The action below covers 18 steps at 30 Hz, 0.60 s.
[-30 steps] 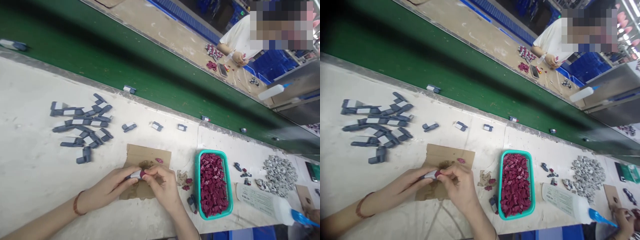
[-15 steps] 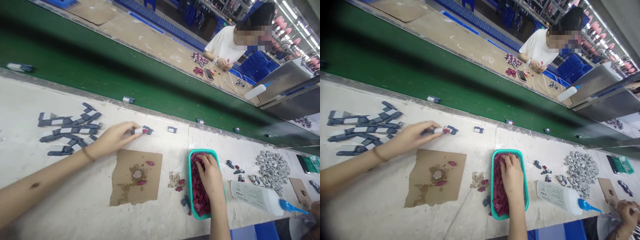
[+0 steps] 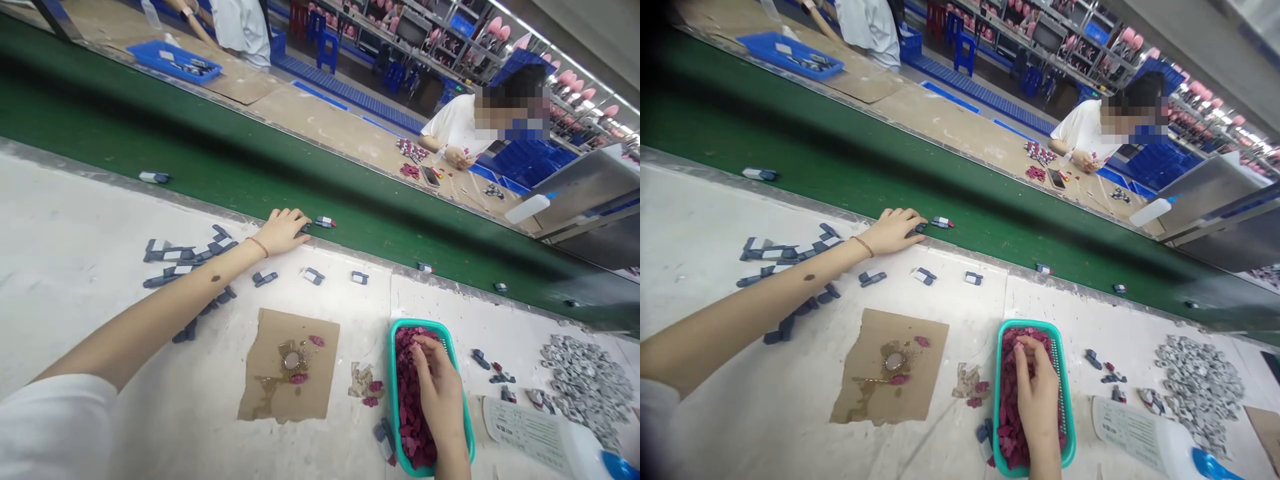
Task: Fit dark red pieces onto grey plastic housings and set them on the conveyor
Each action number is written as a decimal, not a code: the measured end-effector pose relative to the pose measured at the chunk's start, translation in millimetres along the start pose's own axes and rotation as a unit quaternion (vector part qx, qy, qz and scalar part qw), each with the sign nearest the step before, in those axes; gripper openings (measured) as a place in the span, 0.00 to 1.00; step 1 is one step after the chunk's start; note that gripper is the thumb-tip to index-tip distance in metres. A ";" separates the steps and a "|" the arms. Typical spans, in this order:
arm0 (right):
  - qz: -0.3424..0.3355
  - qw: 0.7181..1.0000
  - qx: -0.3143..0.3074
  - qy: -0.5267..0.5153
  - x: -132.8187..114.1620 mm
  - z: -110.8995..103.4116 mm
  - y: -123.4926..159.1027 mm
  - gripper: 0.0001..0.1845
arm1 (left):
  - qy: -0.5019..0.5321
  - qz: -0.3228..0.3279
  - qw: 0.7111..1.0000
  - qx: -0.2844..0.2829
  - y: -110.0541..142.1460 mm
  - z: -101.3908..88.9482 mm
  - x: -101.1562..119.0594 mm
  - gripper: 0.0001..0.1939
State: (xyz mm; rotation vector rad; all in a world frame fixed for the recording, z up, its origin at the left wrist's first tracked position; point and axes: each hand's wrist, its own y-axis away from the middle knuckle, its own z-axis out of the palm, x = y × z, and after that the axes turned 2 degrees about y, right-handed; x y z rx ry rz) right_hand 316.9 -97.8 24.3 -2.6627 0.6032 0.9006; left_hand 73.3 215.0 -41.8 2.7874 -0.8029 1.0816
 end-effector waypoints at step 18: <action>-0.298 0.930 -0.212 -0.030 -78.3 118.2 19.5 0.20 | 0.486 -0.197 0.841 -0.132 150.4 -24.2 47.8 0.17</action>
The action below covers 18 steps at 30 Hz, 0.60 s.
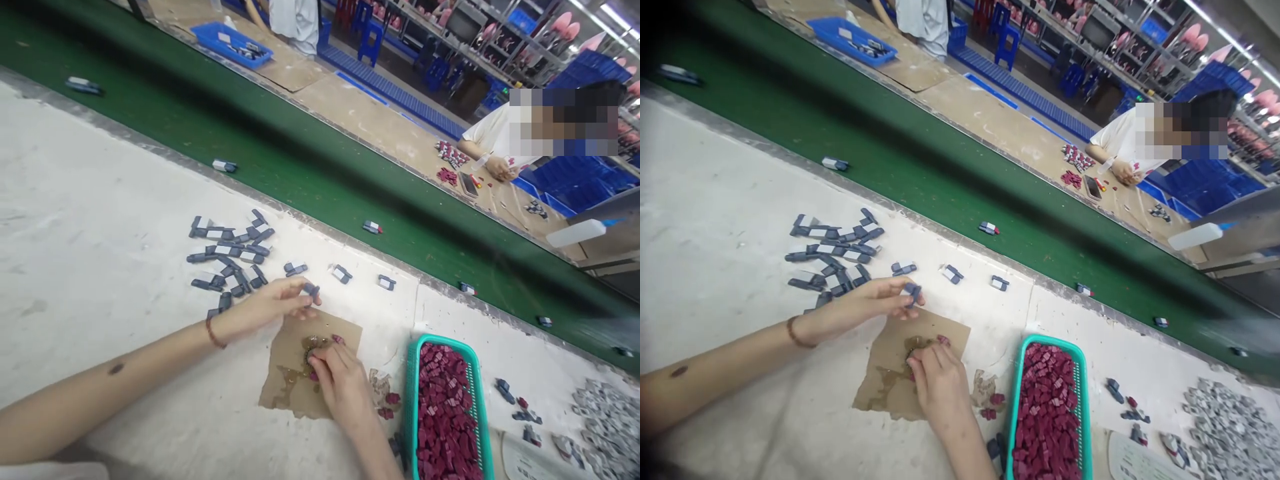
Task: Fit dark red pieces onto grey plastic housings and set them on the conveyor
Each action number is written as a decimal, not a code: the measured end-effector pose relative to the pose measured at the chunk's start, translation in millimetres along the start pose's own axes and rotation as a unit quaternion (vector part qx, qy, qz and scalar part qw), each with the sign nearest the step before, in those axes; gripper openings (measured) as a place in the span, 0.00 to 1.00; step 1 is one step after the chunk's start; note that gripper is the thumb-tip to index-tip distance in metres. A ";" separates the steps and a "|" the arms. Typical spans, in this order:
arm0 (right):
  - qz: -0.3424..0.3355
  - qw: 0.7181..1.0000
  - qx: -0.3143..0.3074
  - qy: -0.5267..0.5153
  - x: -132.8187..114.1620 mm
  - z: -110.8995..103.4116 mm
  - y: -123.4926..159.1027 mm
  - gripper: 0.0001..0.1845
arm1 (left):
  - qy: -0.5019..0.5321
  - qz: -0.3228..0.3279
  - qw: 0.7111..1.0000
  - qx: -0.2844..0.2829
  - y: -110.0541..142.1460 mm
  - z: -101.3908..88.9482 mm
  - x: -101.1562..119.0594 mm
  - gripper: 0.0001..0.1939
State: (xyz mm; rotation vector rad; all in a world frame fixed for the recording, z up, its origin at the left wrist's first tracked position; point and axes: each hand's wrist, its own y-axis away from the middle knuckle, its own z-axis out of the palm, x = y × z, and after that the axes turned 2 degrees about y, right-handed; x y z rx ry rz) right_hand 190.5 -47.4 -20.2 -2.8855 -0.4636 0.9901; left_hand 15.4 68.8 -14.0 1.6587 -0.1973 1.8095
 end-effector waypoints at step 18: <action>0.073 0.993 0.013 -0.096 4.4 -1.7 3.8 0.13 | 0.163 -0.079 0.983 -0.002 34.0 10.2 -28.9 0.20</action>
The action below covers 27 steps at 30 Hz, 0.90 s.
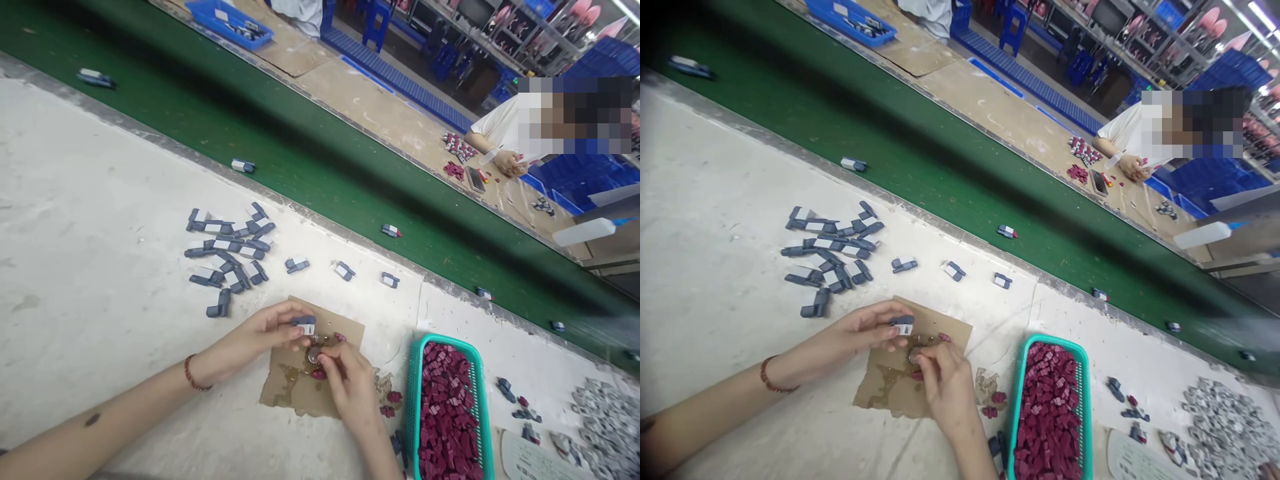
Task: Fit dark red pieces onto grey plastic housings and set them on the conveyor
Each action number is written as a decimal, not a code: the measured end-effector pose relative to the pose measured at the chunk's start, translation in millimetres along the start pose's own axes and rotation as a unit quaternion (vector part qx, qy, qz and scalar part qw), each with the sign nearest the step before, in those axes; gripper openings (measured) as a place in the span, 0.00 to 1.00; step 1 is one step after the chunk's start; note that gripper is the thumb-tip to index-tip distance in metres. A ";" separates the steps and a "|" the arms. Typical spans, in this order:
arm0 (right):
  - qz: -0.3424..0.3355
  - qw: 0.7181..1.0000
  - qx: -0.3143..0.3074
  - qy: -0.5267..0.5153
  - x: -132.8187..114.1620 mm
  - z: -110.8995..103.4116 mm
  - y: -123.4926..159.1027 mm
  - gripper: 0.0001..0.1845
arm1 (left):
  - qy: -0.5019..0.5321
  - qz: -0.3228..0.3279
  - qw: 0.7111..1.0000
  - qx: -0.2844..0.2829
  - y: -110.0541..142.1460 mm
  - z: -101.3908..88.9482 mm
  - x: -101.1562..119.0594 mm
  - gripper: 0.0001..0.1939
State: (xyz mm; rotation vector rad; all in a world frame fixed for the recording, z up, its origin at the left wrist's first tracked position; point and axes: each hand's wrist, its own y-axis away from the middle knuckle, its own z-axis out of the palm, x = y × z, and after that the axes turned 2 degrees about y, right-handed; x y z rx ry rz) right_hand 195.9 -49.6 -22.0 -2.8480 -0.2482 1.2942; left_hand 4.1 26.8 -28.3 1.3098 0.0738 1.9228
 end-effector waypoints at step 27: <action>0.111 0.938 0.118 -0.306 -6.0 20.3 -0.8 0.11 | -0.354 0.201 0.907 -0.108 6.3 5.8 -16.6 0.18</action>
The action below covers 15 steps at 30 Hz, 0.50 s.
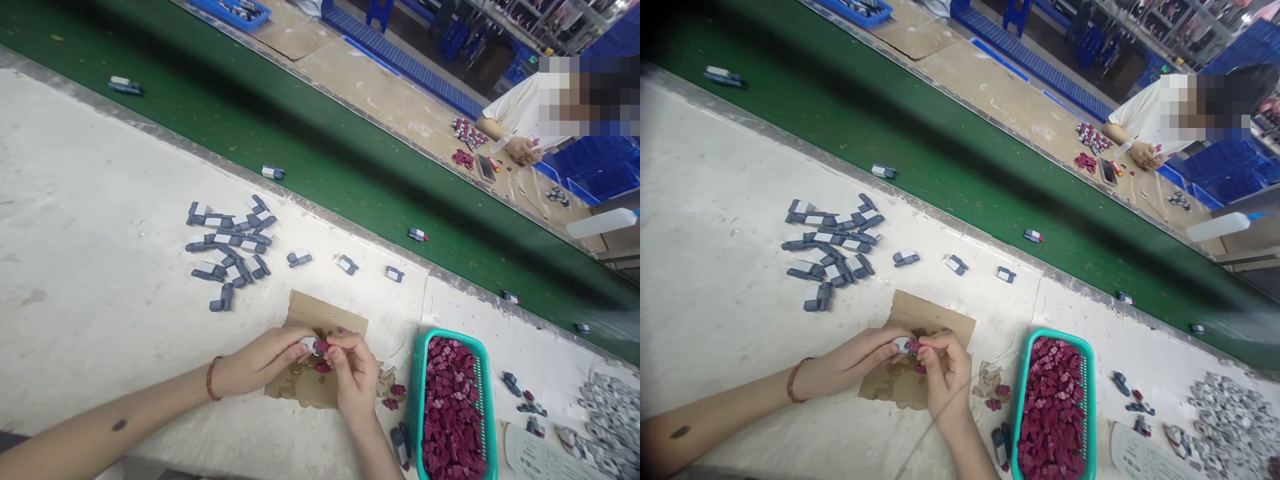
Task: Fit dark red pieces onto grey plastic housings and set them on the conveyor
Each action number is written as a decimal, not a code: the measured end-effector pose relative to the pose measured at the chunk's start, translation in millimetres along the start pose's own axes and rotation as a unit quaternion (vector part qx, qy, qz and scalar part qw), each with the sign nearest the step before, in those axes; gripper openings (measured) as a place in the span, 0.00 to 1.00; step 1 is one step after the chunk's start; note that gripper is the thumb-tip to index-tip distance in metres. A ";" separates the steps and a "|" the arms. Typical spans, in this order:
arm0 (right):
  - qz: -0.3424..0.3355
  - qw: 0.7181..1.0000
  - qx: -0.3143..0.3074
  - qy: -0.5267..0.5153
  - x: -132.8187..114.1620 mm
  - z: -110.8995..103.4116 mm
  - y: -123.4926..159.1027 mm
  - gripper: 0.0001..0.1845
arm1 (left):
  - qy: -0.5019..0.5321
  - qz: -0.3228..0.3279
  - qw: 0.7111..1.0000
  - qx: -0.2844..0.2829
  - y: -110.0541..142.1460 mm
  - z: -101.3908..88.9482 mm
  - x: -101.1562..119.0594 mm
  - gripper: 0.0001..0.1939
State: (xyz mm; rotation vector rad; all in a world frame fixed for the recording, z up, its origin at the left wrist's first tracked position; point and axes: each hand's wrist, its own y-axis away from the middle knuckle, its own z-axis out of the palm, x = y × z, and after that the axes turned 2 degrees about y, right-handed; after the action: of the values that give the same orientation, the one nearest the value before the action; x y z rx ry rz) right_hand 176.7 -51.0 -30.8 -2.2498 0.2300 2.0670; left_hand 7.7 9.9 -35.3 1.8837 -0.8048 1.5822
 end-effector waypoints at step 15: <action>-0.033 0.978 -0.075 0.193 -6.5 -3.8 -2.6 0.11 | -0.026 -0.028 0.999 -0.005 1.4 2.2 -1.8 0.17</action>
State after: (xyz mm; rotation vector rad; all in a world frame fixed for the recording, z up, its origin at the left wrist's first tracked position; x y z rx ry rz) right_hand 180.3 -48.6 -24.1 -2.6957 0.0192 1.6510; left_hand 7.9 7.5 -37.4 1.9301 -0.7746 1.4978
